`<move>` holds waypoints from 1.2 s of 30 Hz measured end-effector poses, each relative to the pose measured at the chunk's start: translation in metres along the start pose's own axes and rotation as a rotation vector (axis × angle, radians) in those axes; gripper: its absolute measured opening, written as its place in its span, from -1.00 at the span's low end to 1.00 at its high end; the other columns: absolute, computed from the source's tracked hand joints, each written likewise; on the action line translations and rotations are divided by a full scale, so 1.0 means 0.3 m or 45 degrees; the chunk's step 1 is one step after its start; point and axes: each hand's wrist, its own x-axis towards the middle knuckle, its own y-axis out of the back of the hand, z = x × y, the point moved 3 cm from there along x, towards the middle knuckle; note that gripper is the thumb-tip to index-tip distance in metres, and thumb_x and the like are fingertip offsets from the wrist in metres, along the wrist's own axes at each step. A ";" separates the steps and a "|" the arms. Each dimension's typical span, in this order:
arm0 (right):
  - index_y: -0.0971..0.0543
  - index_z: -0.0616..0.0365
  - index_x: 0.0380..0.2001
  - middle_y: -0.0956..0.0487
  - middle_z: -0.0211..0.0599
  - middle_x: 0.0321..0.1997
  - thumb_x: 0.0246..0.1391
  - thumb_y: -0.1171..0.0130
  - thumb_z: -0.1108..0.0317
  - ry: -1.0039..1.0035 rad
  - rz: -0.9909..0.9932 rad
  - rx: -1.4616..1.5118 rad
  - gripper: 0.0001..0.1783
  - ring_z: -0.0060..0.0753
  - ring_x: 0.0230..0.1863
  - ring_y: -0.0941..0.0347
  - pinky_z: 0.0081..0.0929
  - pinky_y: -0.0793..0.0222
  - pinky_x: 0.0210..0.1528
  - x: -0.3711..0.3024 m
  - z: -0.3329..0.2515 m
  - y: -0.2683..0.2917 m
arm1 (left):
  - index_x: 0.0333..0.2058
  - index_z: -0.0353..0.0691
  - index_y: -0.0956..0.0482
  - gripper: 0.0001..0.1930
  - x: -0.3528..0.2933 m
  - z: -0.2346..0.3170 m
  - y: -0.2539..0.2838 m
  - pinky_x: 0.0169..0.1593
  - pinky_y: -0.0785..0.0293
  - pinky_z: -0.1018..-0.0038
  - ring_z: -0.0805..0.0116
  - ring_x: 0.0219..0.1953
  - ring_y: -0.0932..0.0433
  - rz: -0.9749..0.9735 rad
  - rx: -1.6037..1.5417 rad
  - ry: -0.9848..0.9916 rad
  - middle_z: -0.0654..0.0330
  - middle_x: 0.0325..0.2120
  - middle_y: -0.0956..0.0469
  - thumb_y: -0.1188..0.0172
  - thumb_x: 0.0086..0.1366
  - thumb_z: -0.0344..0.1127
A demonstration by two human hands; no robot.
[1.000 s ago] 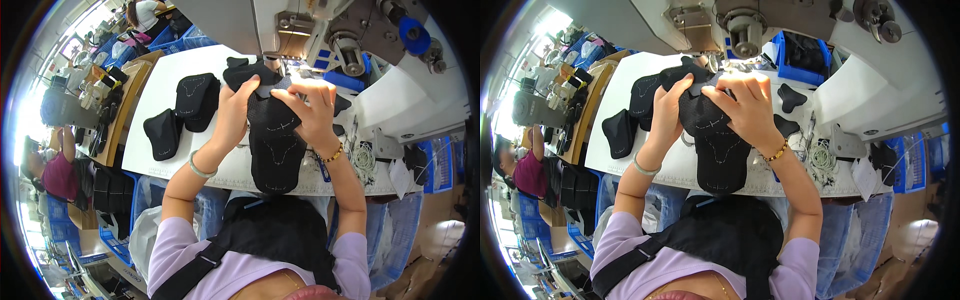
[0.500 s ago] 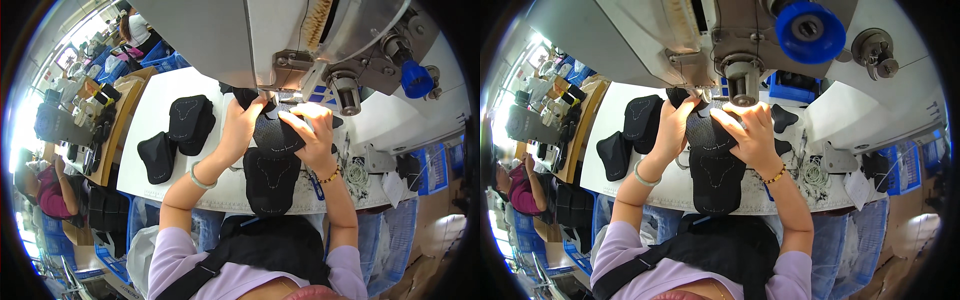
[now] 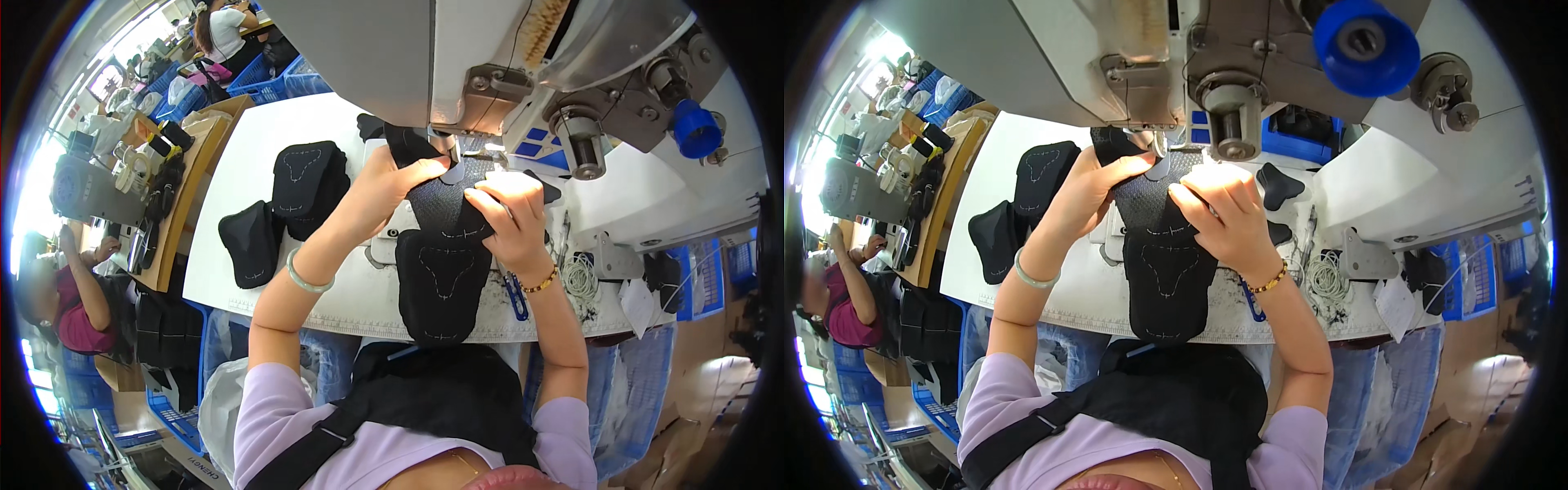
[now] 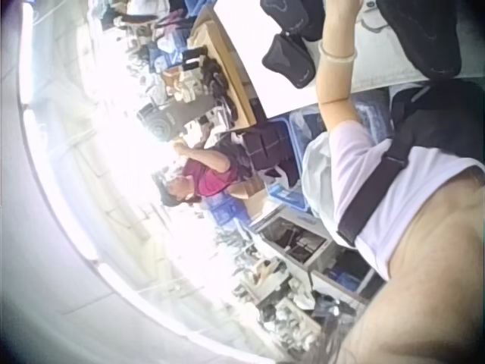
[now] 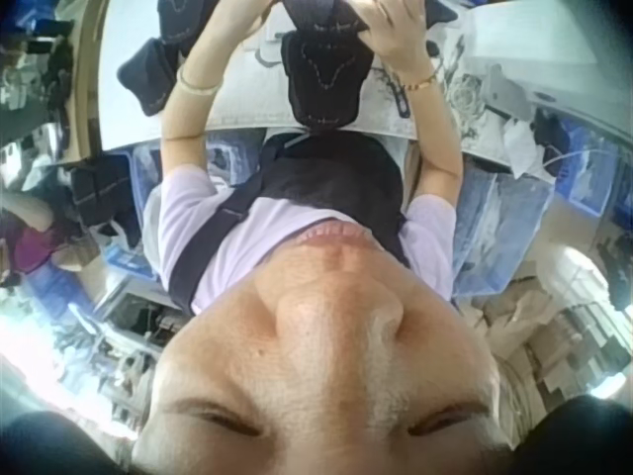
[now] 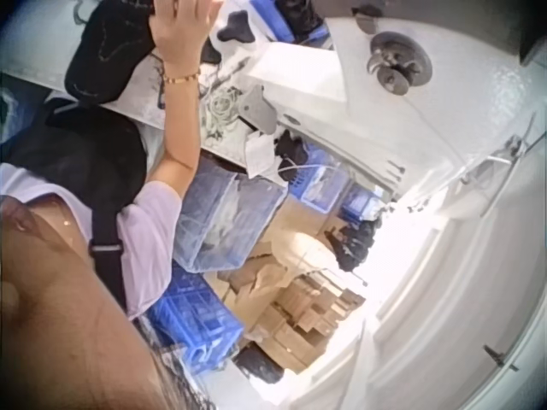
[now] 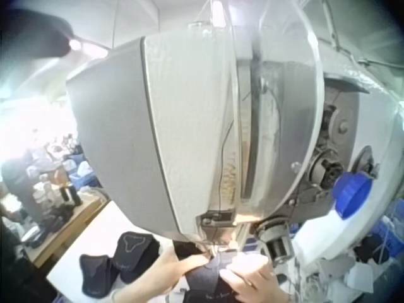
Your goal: The person aligns small padding pieces onto fabric components and stitches them together using a sewing machine.
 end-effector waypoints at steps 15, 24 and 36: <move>-0.56 -0.01 -0.23 -0.42 -0.57 -0.29 -0.26 -0.10 0.43 -0.088 -0.037 -0.136 -0.62 -0.58 -0.26 -0.33 -0.52 -0.20 -0.24 0.040 -0.062 0.007 | -0.28 -0.37 -0.49 -0.86 -0.004 -0.003 0.008 -0.27 -0.48 0.60 0.49 -0.35 -0.53 0.015 -0.231 0.176 0.17 -0.37 -0.53 -0.09 0.16 -0.51; -0.55 -0.07 -0.22 -0.42 -0.59 -0.28 -0.30 -0.14 0.46 -0.158 -0.110 -0.102 -0.58 -0.60 -0.29 -0.32 -0.49 -0.18 -0.20 0.045 -0.031 0.015 | -0.31 -0.41 -0.48 -0.88 0.003 -0.011 0.005 -0.24 -0.47 0.57 0.44 -0.34 -0.52 0.155 -0.242 0.151 0.12 -0.38 -0.53 -0.03 0.17 -0.53; -0.55 0.01 -0.28 -0.45 -0.55 -0.27 -0.24 -0.17 0.41 0.040 -0.054 -0.087 -0.68 -0.60 -0.23 -0.36 -0.54 -0.17 -0.24 0.041 -0.049 0.026 | -0.34 -0.44 -0.49 -0.87 -0.004 -0.023 -0.008 -0.22 -0.45 0.55 0.44 -0.34 -0.51 0.241 -0.292 0.120 0.14 -0.41 -0.51 0.02 0.17 -0.55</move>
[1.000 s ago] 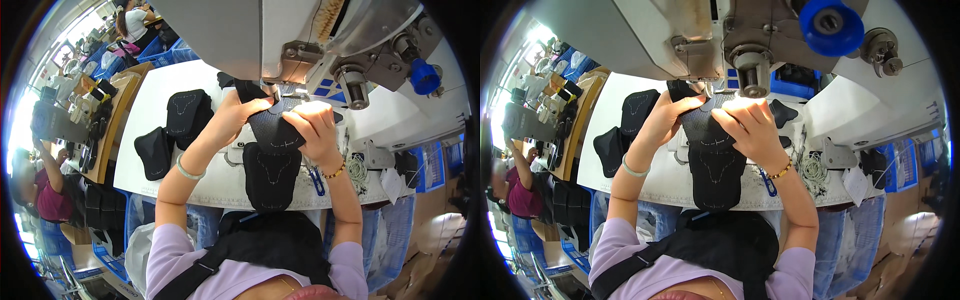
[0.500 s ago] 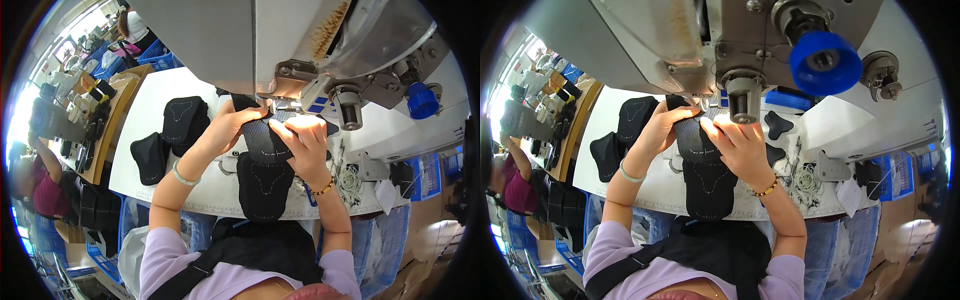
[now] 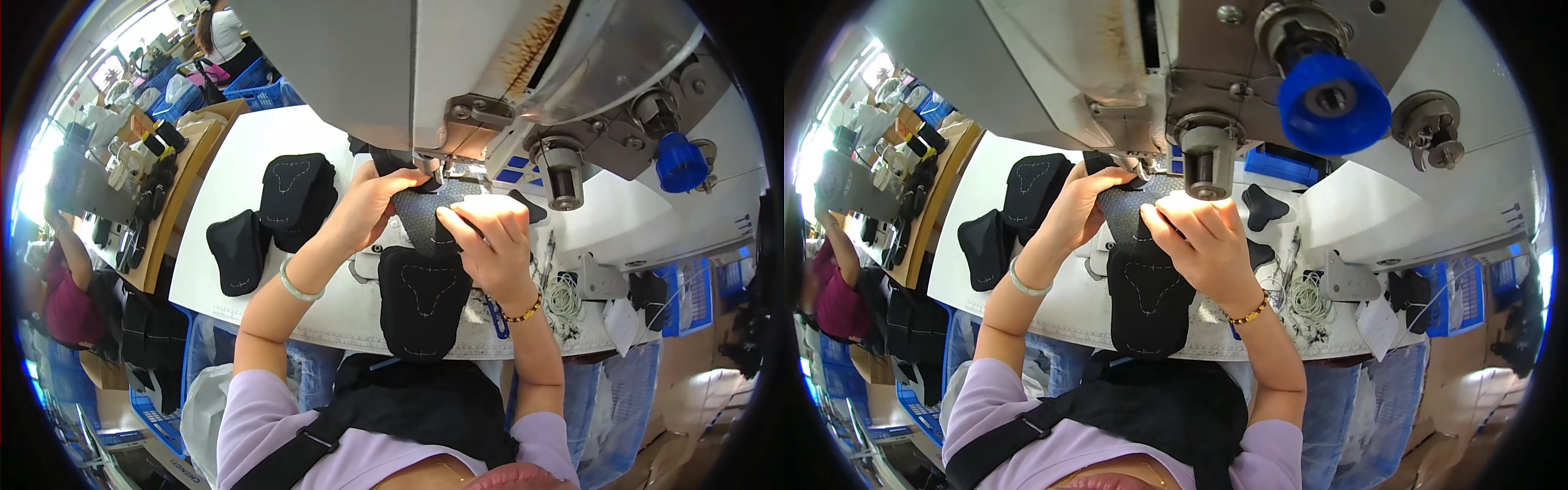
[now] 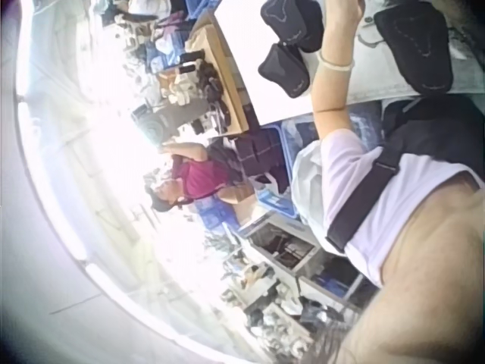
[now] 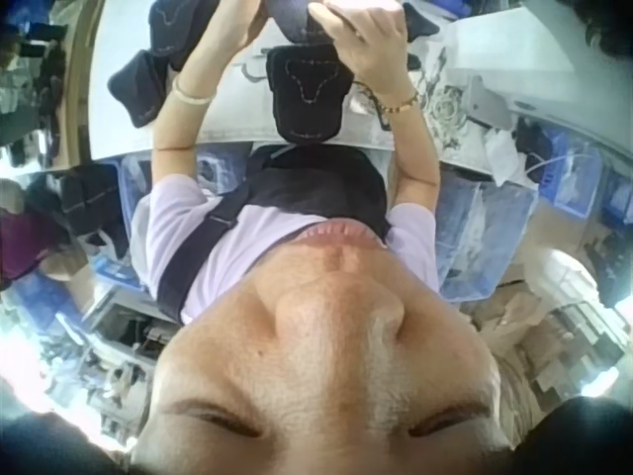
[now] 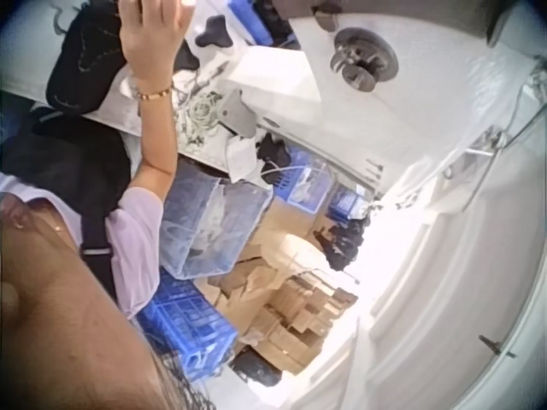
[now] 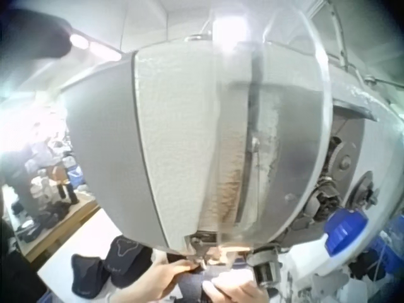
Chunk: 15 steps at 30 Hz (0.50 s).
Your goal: The person aligns small padding pieces onto fabric components and stitches them together using a sewing machine.
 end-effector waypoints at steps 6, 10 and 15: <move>-0.56 0.02 -0.29 -0.46 -0.55 -0.27 -0.21 -0.17 0.41 -0.040 -0.008 -0.055 -0.71 -0.58 -0.25 -0.37 -0.52 -0.19 -0.22 0.010 -0.002 0.013 | -0.33 -0.39 -0.51 -0.87 0.001 0.002 -0.002 -0.23 -0.44 0.58 0.47 -0.34 -0.51 0.024 -0.008 0.013 0.17 -0.40 -0.52 0.01 0.18 -0.54; -0.55 0.02 -0.28 -0.46 -0.54 -0.27 -0.20 -0.18 0.42 -0.055 -0.017 -0.058 -0.71 -0.58 -0.28 -0.37 -0.49 -0.20 -0.19 0.016 0.003 0.014 | -0.32 -0.36 -0.49 -0.88 0.007 -0.022 0.022 -0.33 -0.44 0.59 0.49 -0.40 -0.51 -0.025 0.072 -0.073 0.21 -0.43 -0.52 0.00 0.19 -0.49; -0.54 0.06 -0.28 -0.47 -0.50 -0.34 -0.21 -0.15 0.49 -0.094 0.058 -0.022 -0.69 -0.54 -0.36 -0.36 -0.42 -0.23 -0.12 -0.006 0.046 0.017 | -0.34 -0.33 -0.46 -0.88 -0.028 -0.022 -0.016 -0.59 -0.36 0.61 0.52 -0.57 -0.47 -0.065 0.168 -0.152 0.25 -0.51 -0.48 -0.03 0.21 -0.41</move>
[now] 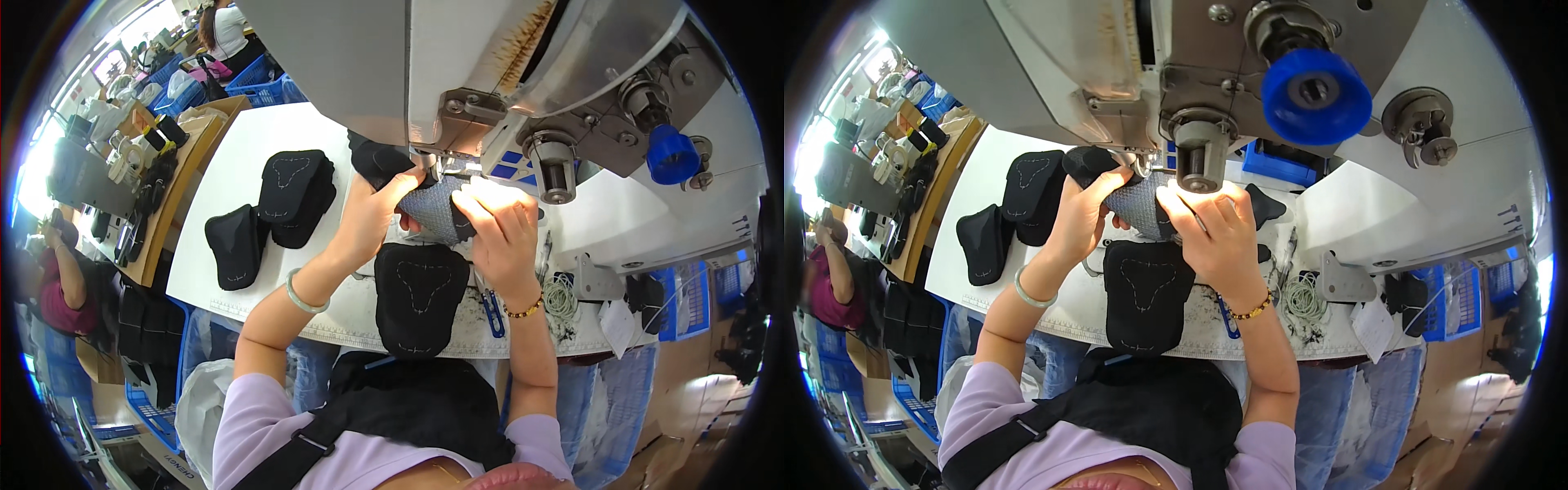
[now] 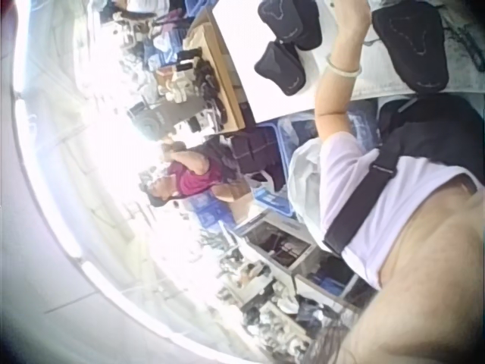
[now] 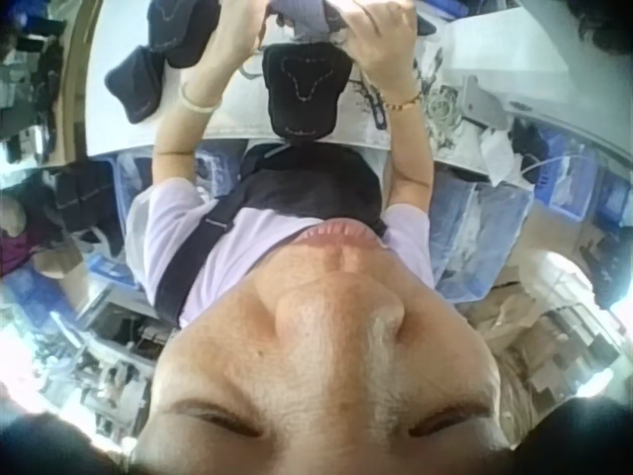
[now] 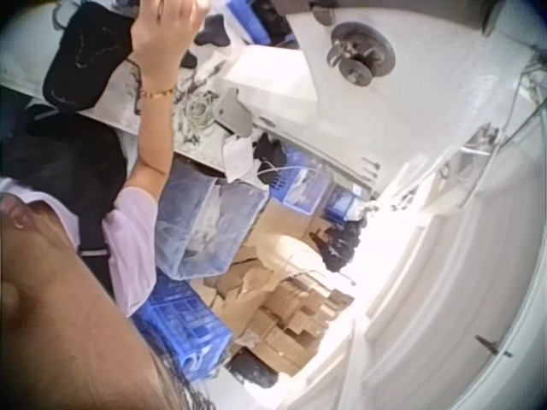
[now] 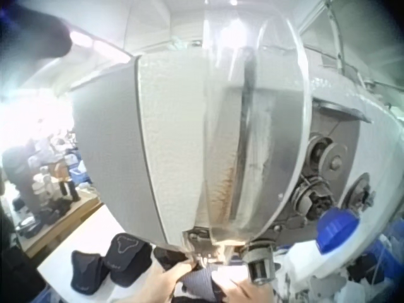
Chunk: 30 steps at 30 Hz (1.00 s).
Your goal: The person aligns small padding pieces onto fabric components and stitches them together using a sewing machine.
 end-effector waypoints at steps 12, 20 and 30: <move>-0.53 0.22 -0.29 -0.53 -0.24 -0.18 -0.39 0.04 0.69 -0.101 0.006 0.115 -0.55 -0.27 -0.13 -0.42 -0.35 -0.23 -0.05 -0.030 0.025 -0.009 | -0.40 -0.28 -0.51 -0.88 -0.024 -0.019 -0.023 -0.67 -0.28 0.69 0.63 -0.61 -0.37 0.224 0.126 -0.237 0.31 -0.53 -0.46 -0.06 0.17 -0.36; -0.57 0.22 -0.31 -0.55 -0.18 -0.28 -0.44 0.10 0.80 -0.409 0.177 0.211 -0.48 -0.22 -0.19 -0.44 -0.44 -0.30 -0.12 -0.055 0.057 -0.038 | -0.44 -0.23 -0.48 -0.93 -0.044 -0.019 -0.064 -0.65 -0.19 0.68 0.65 -0.64 -0.30 0.370 0.223 -0.369 0.35 -0.57 -0.42 -0.09 0.16 -0.37; -0.51 0.34 -0.29 -0.53 -0.09 -0.21 -0.29 0.02 0.74 -0.722 0.111 0.382 -0.63 -0.21 -0.40 -0.48 -0.52 -0.38 -0.32 -0.064 0.105 -0.066 | -0.40 -0.29 -0.48 -0.71 -0.058 -0.056 -0.009 -0.53 -0.32 0.58 0.52 -0.61 -0.39 0.181 0.070 -0.328 0.26 -0.56 -0.47 0.02 0.25 -0.15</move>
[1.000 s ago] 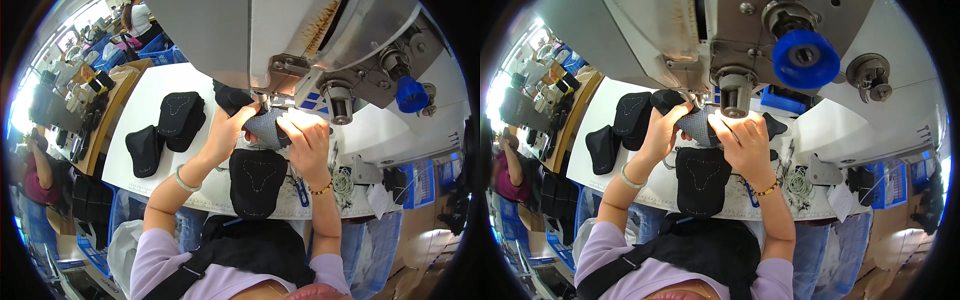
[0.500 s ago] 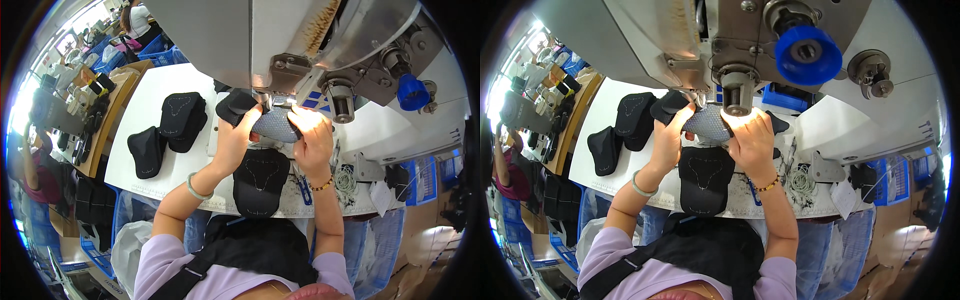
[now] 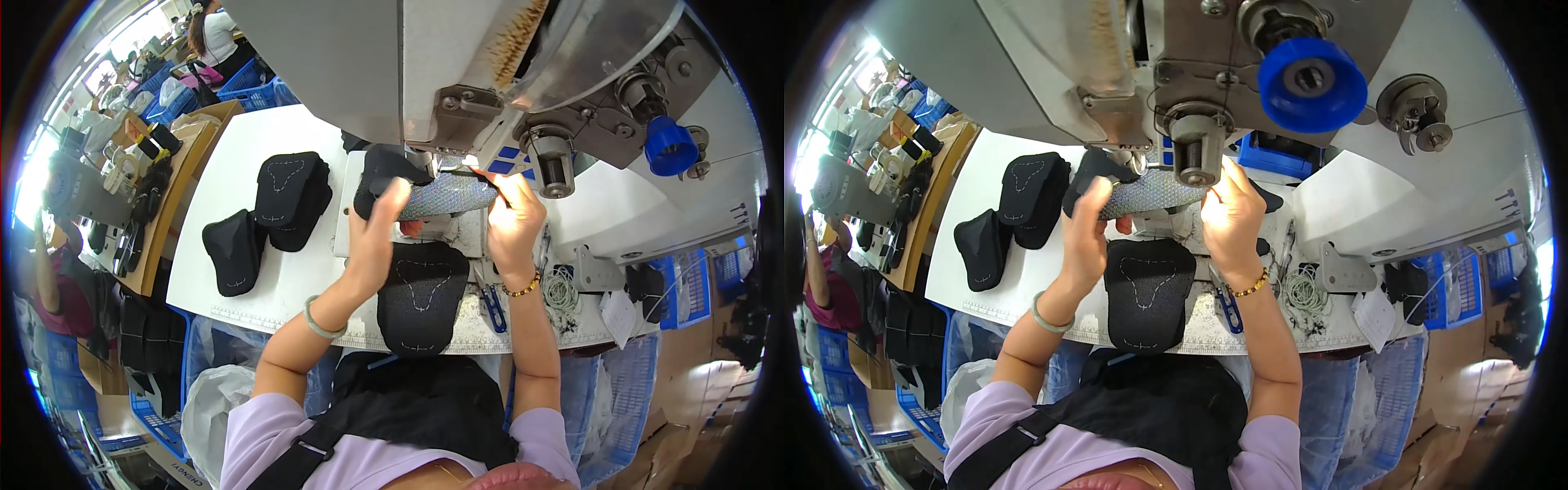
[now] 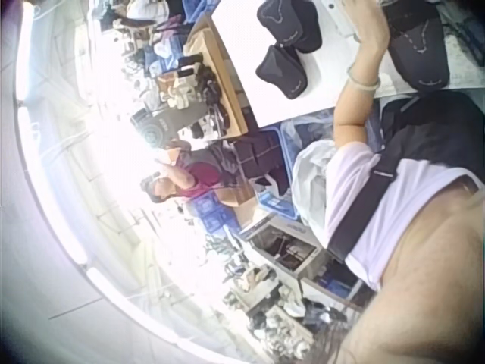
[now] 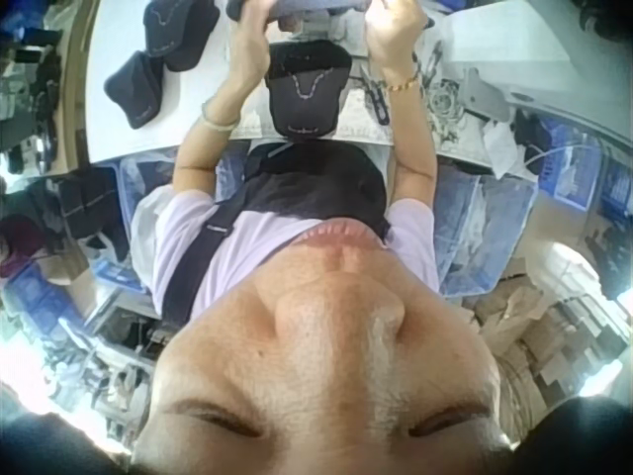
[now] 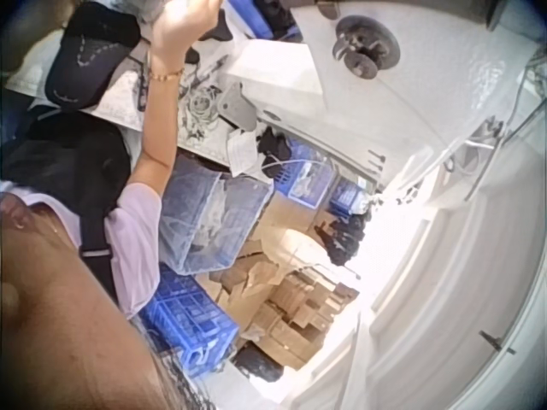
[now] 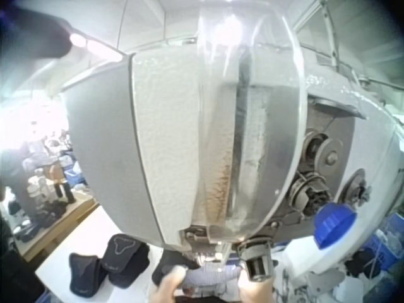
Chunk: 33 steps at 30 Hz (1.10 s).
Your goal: The person aligns small padding pieces onto fabric components and stitches them together using a sewing machine.
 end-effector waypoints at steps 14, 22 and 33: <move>-0.43 0.28 -0.23 -0.46 -0.25 -0.28 -0.20 -0.01 0.73 0.013 0.205 0.095 -0.64 -0.48 -0.41 -0.37 -0.60 -0.29 -0.32 -0.022 0.045 -0.008 | -0.22 -0.39 -0.46 -0.76 0.097 -0.001 0.066 -0.18 -0.45 0.55 0.43 -0.27 -0.52 -0.131 -0.287 0.385 0.14 -0.34 -0.52 -0.13 0.12 -0.42; -0.35 0.24 -0.31 -0.40 -0.26 -0.35 -0.10 -0.08 0.65 0.056 0.250 0.278 -0.77 -0.50 -0.43 -0.35 -0.58 -0.30 -0.28 -0.064 0.017 -0.013 | -0.32 -0.32 -0.50 -0.86 0.046 0.004 0.019 -0.22 -0.35 0.61 0.54 -0.35 -0.44 -0.098 -0.223 0.196 0.29 -0.44 -0.49 -0.11 0.13 -0.43; -0.40 0.09 -0.28 -0.37 -0.29 -0.30 -0.35 -0.29 0.55 0.598 0.183 -0.059 -0.54 -0.27 -0.32 -0.38 -0.40 -0.31 -0.29 -0.098 -0.056 -0.009 | -0.40 -0.27 -0.47 -0.95 -0.054 0.003 -0.067 -0.21 -0.30 0.62 0.57 -0.37 -0.40 0.217 -0.150 -0.051 0.33 -0.45 -0.46 -0.13 0.13 -0.47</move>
